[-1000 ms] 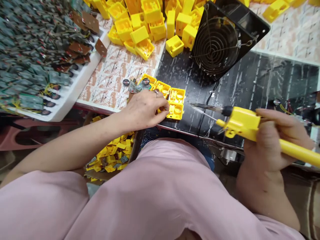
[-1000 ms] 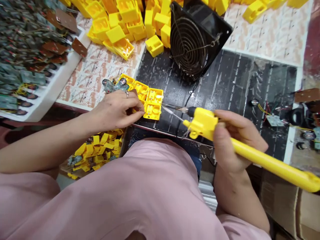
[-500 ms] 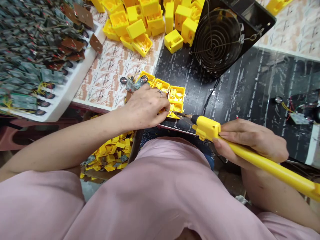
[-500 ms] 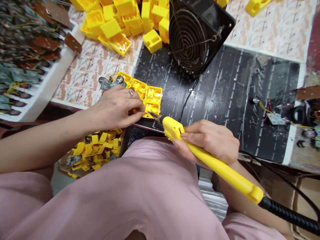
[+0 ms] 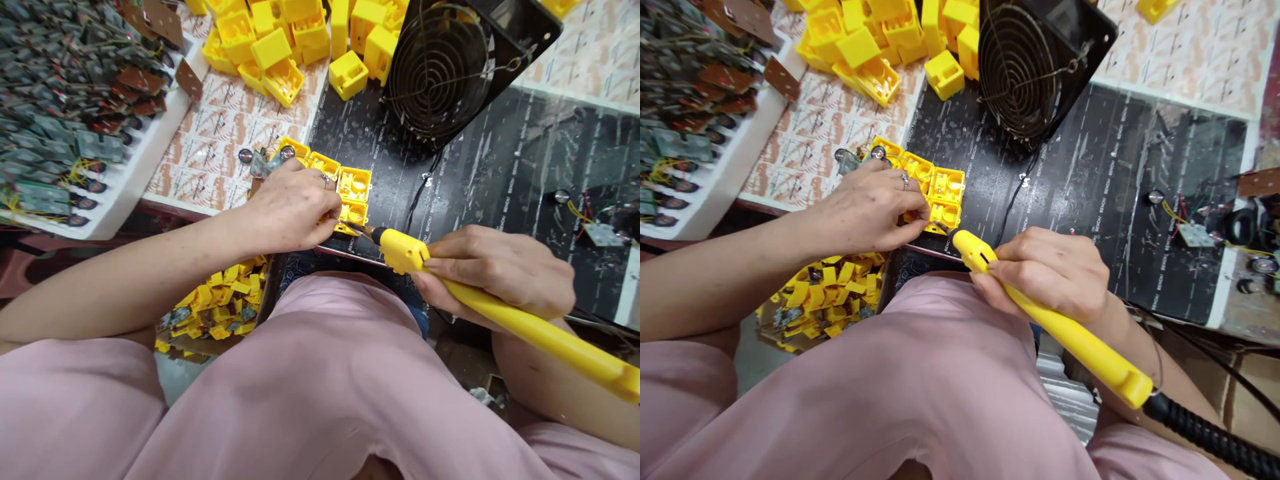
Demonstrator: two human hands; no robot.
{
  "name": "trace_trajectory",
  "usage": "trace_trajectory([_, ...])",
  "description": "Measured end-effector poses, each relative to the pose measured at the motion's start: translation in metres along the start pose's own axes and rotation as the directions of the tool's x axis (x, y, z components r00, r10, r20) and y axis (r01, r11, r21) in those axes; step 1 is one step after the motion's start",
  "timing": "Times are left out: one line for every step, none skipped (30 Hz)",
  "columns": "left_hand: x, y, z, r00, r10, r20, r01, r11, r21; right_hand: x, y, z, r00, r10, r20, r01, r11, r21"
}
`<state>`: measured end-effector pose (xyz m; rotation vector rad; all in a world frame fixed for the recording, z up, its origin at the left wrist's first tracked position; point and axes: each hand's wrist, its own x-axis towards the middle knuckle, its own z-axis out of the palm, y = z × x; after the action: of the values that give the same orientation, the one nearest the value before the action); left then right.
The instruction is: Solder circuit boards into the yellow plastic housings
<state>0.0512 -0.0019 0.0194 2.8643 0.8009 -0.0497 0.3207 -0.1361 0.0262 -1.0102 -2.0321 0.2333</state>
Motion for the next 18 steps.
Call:
trace_trajectory([0.0,0.0,0.0,1.0,0.001,0.002,-0.001,1.0,0.003,0.003,0.0,-0.001,0.998,-0.069,0.008,0.069,0.998,0.009])
trace_trajectory([0.001,0.001,-0.001,1.0,0.005,0.003,-0.005,1.0,0.009,0.005,0.0,-0.003,0.991,-0.131,0.022,0.13,0.991,0.022])
trace_trajectory([0.002,0.001,-0.001,1.0,0.011,0.003,-0.011,1.0,0.018,0.005,0.0,-0.004,0.987,-0.154,0.036,0.153,0.988,0.032])
trace_trajectory([0.002,0.001,-0.001,1.0,0.02,0.006,-0.02,0.999,0.028,0.004,0.0,-0.006,0.991,-0.125,0.045,0.124,0.992,0.032])
trace_trajectory([0.002,0.001,-0.002,1.0,0.028,0.008,-0.029,0.999,0.038,0.002,0.0,-0.007,0.996,-0.082,0.039,0.081,0.996,0.031])
trace_trajectory([0.003,0.001,-0.002,0.999,0.034,0.008,-0.034,0.998,0.043,-0.002,0.0,-0.008,0.999,-0.043,0.021,0.042,0.999,0.029])
trace_trajectory([0.003,0.001,-0.002,0.999,0.035,0.005,-0.035,0.998,0.045,-0.007,0.001,-0.008,1.0,-0.016,-0.003,0.016,1.0,0.026])
trace_trajectory([0.003,0.002,-0.002,0.999,0.033,0.003,-0.033,0.998,0.044,-0.011,0.001,-0.008,1.0,0.003,-0.026,-0.002,1.0,0.021])
trace_trajectory([0.003,0.002,-0.002,1.0,0.028,0.004,-0.028,0.999,0.043,-0.016,0.002,-0.007,0.999,0.011,-0.037,-0.01,1.0,0.018])
trace_trajectory([0.003,0.002,-0.002,1.0,0.02,0.009,-0.02,0.999,0.041,-0.019,0.002,-0.006,0.999,0.014,-0.035,-0.014,1.0,0.016])
trace_trajectory([0.003,0.002,-0.002,1.0,0.011,0.018,-0.012,0.999,0.039,-0.021,0.001,-0.005,1.0,0.027,-0.015,-0.027,1.0,0.01])
trace_trajectory([0.003,0.002,-0.002,0.999,0.004,0.032,-0.006,0.999,0.037,-0.022,0.001,-0.003,0.999,0.042,0.012,-0.042,0.999,0.003])
trace_trajectory([0.003,0.002,-0.002,0.999,0.0,0.043,-0.001,0.999,0.036,-0.021,0.0,-0.002,0.998,0.047,0.033,-0.047,0.999,-0.001])
trace_trajectory([0.003,0.002,-0.003,0.999,-0.003,0.05,0.001,0.999,0.033,-0.019,0.0,-0.001,0.998,0.038,0.042,-0.038,0.999,0.0])
trace_trajectory([0.003,0.003,-0.003,0.999,-0.004,0.052,0.002,0.999,0.032,-0.015,-0.001,0.001,0.999,0.007,0.034,-0.008,1.0,0.006])
trace_trajectory([0.003,0.003,-0.003,0.999,-0.005,0.051,0.003,0.999,0.032,-0.011,-0.001,0.001,0.999,-0.036,0.013,0.036,0.999,0.013])
trace_trajectory([0.003,0.003,-0.004,0.999,-0.006,0.051,0.005,0.999,0.032,-0.007,0.0,0.002,0.996,-0.086,-0.003,0.087,0.996,0.02])
trace_trajectory([0.004,0.004,-0.004,0.998,-0.009,0.054,0.008,0.999,0.033,-0.003,0.0,0.002,0.991,-0.131,-0.012,0.131,0.991,0.024])
